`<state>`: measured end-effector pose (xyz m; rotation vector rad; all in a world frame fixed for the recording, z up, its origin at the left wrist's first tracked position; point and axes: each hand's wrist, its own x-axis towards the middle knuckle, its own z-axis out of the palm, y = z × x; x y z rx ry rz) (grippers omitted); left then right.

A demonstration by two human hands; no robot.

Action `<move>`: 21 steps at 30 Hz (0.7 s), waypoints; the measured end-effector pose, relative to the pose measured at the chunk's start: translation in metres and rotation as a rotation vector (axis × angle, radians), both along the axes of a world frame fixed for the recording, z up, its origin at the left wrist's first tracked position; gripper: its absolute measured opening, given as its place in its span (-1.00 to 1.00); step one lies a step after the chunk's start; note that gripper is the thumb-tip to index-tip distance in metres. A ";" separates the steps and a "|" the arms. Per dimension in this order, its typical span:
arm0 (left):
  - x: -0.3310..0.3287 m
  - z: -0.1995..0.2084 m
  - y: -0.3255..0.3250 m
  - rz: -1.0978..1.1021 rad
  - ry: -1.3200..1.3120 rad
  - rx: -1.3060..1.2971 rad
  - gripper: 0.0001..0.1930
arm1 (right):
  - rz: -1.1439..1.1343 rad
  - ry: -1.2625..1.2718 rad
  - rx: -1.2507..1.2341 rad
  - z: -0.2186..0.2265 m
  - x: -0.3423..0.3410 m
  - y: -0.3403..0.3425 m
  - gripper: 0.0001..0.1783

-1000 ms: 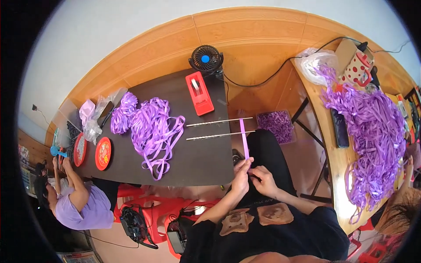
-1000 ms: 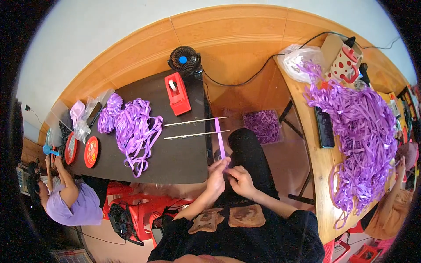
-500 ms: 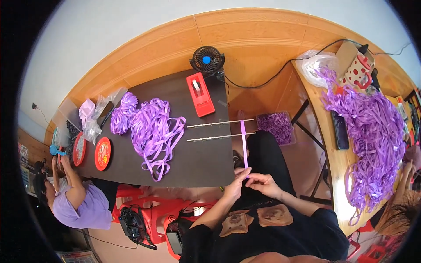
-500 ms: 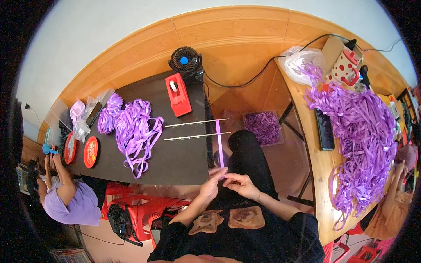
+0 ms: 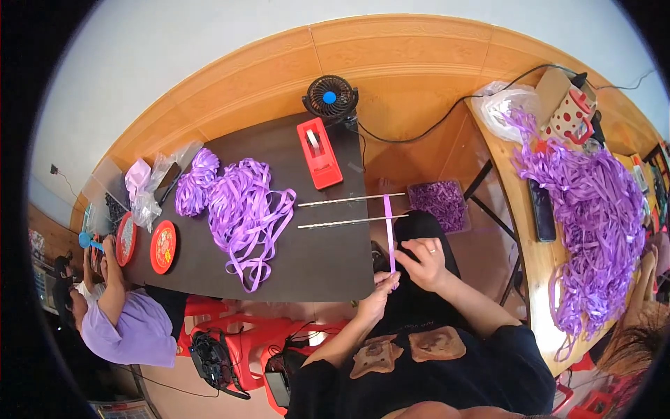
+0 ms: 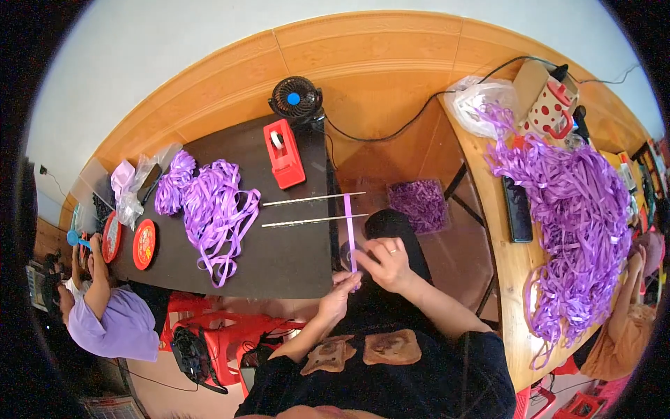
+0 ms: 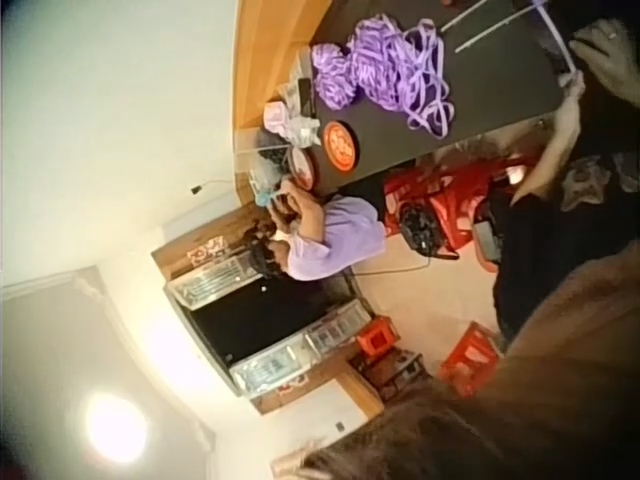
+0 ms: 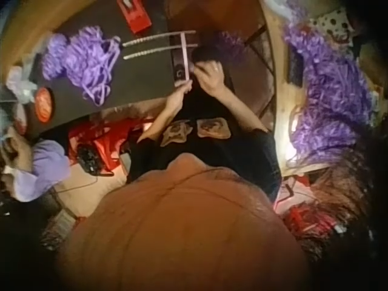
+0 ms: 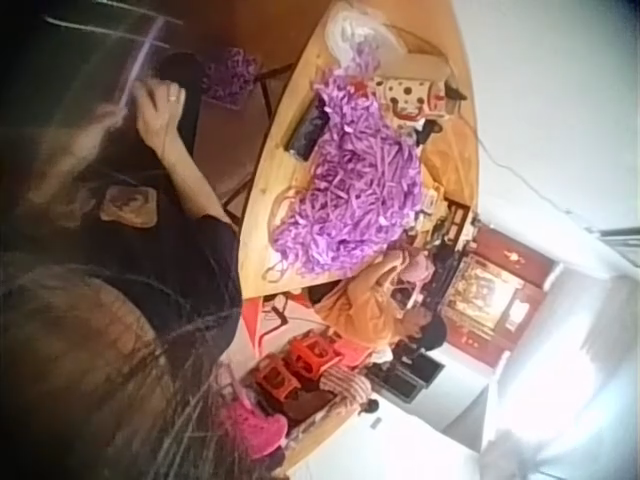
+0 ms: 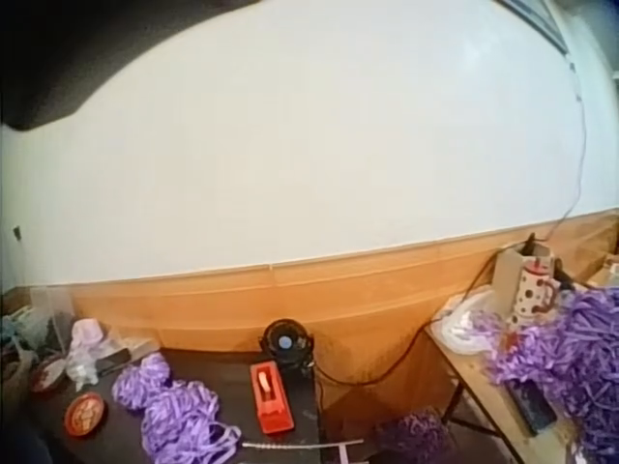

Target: Assembling purple ribbon bows using a wire frame and tape.

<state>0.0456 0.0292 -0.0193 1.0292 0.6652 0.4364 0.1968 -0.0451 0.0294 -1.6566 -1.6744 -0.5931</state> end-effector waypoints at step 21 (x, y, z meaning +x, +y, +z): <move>0.016 -0.006 -0.003 -0.074 -0.009 -0.091 -0.67 | 0.121 0.068 0.123 0.077 0.035 0.059 -0.76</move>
